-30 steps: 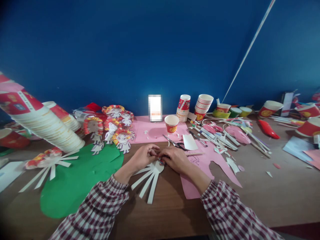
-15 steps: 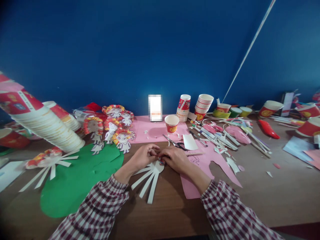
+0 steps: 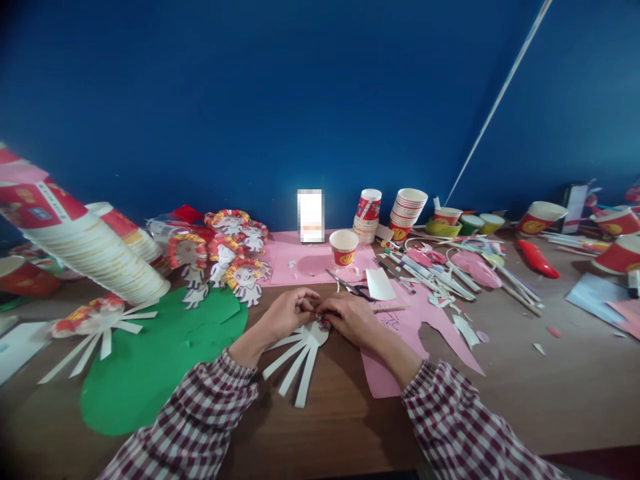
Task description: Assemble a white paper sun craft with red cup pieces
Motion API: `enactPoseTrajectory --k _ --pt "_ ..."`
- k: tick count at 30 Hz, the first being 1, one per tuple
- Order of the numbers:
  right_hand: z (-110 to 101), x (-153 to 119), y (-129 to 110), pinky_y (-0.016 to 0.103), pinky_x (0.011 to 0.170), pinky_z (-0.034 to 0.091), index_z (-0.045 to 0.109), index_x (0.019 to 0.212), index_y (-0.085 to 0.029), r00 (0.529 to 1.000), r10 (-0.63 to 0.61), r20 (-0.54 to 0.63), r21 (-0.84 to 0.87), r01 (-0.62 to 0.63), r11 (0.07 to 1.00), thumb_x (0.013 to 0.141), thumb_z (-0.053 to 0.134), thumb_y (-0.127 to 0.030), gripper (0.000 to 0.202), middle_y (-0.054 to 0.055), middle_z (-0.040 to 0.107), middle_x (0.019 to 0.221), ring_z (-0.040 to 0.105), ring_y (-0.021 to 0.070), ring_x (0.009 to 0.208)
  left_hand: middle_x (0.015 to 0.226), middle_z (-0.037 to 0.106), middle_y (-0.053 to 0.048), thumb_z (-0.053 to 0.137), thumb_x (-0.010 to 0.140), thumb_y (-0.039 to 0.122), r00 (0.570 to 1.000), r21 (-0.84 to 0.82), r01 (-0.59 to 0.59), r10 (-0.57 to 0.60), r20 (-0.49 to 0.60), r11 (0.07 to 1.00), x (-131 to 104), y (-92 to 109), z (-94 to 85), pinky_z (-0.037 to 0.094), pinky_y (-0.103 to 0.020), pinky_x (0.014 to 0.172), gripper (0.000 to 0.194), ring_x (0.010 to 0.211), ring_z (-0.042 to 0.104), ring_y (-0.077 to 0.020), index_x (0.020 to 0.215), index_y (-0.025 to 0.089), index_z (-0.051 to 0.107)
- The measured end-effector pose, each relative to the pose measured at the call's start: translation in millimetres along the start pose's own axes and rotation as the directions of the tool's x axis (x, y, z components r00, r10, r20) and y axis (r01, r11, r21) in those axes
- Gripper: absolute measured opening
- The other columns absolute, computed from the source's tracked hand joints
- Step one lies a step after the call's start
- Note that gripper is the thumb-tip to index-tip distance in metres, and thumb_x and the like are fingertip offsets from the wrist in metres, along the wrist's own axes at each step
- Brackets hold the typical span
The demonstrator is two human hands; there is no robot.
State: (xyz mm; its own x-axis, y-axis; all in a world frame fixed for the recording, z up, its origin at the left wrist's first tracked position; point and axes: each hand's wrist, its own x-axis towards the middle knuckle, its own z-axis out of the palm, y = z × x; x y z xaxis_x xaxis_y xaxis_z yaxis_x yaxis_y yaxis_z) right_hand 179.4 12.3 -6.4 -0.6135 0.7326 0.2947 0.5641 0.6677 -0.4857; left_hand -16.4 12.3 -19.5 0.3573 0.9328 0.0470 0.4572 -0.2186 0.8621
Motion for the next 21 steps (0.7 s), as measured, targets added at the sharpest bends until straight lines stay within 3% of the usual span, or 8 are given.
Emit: enactPoseTrajectory --k 21 --pt "0.2 0.2 0.6 0.027 0.078 0.044 0.068 0.091 -0.023 1.000 -0.010 0.000 -0.008 0.010 1.000 0.081 0.058 -0.013 0.017 0.002 0.069 0.093 0.061 0.0159 0.088 0.084 0.068 -0.007 0.065 0.071 0.026 1.000 0.002 -0.005 0.005 -0.001 1.000 -1.1 1.5 -0.9 0.050 -0.027 0.070 0.040 0.078 0.064 -0.0181 0.109 0.015 0.059"
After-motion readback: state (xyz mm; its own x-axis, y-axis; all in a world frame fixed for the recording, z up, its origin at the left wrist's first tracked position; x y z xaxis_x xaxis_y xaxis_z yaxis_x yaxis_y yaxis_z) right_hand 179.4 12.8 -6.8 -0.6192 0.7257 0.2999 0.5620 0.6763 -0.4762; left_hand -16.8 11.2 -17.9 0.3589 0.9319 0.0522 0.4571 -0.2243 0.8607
